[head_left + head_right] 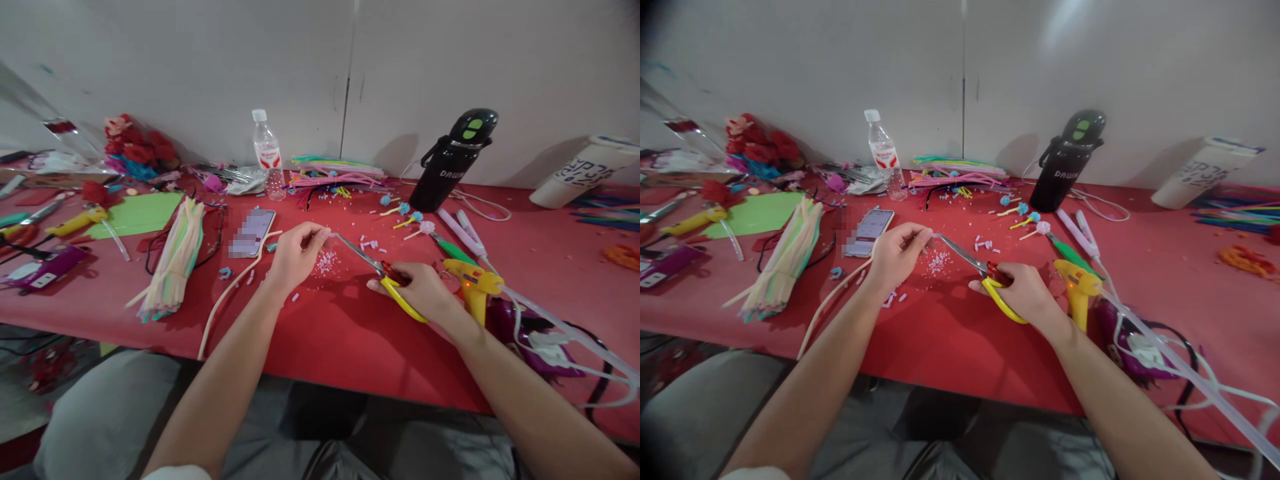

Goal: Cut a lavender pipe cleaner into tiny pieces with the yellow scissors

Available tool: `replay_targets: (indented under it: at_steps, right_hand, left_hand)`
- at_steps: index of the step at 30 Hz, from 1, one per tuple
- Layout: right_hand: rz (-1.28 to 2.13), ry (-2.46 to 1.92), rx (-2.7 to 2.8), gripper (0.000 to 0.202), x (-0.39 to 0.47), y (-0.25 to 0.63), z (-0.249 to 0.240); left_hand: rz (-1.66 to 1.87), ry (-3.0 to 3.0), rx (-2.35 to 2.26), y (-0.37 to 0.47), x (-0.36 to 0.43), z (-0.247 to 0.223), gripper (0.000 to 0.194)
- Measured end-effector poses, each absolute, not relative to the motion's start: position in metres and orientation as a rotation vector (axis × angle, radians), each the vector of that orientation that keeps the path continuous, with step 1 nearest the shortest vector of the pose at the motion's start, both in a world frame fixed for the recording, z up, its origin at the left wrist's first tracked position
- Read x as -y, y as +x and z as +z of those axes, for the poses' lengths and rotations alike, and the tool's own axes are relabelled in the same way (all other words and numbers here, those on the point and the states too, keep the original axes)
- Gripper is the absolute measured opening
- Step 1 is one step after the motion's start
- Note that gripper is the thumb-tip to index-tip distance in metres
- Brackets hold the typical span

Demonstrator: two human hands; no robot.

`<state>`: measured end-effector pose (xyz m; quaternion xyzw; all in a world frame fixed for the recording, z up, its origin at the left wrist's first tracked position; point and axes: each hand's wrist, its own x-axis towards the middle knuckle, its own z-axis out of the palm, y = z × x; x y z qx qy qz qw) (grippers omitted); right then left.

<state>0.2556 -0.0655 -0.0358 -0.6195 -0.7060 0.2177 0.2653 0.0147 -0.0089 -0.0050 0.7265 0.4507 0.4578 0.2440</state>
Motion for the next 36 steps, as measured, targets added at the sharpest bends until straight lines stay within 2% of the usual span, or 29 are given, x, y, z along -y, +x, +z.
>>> replay_targets:
  at_steps: [15,36]
  right_hand:
    - [0.617,-1.699,1.896,0.060,0.0651,0.2549,-0.0357]
    - [0.608,-1.700,1.908,0.055,0.0661,0.2556,-0.0360]
  left_hand:
    - [1.250,1.992,-1.238,0.0155,0.0098,-0.0033,0.029]
    - [1.251,1.969,-1.229,0.0153,0.0097,-0.0043,0.029]
